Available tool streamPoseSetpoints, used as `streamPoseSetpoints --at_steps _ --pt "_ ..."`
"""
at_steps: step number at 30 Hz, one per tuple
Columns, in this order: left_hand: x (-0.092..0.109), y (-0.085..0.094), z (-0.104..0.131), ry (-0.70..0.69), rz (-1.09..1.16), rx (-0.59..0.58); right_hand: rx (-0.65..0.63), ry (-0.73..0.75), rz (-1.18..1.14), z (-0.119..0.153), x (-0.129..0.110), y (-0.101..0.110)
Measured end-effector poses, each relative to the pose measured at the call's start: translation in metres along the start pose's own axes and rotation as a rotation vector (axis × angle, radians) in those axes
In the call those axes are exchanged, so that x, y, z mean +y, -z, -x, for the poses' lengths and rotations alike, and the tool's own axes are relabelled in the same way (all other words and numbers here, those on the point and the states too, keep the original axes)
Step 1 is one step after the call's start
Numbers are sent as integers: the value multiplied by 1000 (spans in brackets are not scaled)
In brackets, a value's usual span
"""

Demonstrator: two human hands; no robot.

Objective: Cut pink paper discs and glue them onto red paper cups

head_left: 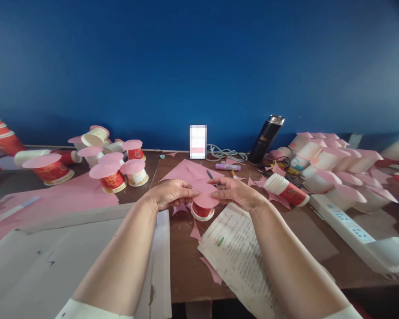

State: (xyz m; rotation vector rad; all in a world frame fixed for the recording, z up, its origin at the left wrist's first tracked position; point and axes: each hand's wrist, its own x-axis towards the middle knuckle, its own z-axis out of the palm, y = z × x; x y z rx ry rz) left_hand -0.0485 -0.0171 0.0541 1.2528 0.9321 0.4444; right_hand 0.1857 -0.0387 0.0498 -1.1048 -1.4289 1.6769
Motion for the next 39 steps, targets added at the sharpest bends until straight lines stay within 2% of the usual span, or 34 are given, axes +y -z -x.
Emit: streamPoseSetpoints --at_steps 15,24,39 --pt "1 -2 3 1 -12 31 48 -27 49 0 -1 -1" --pt "1 -1 2 5 66 92 73 -3 19 0 -2 -5" --pt "4 -4 5 -21 64 69 27 -14 -4 1 -2 -5"
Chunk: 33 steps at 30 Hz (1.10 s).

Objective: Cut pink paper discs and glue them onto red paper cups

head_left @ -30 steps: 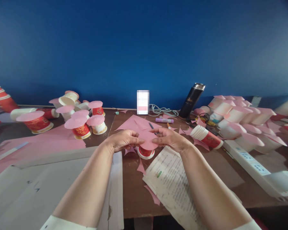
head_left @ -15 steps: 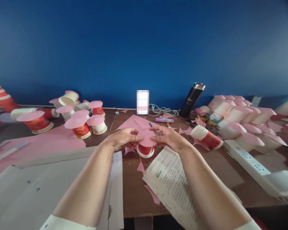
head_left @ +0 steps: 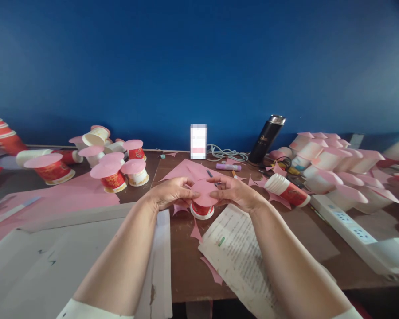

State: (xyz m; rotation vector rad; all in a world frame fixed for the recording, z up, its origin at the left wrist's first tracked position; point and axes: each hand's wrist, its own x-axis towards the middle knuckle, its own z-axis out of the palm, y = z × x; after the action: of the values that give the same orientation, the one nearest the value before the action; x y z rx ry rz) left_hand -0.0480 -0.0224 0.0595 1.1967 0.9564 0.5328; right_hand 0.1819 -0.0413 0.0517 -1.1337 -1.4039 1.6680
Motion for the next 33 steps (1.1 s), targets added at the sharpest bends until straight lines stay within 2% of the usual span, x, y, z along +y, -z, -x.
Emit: streamPoseSetpoints --at_steps 28,33 --pt "-3 2 -1 -11 -37 -15 0 -13 14 0 0 1" --pt "-4 3 -2 -20 -41 -37 -57 -25 8 4 -5 -1"
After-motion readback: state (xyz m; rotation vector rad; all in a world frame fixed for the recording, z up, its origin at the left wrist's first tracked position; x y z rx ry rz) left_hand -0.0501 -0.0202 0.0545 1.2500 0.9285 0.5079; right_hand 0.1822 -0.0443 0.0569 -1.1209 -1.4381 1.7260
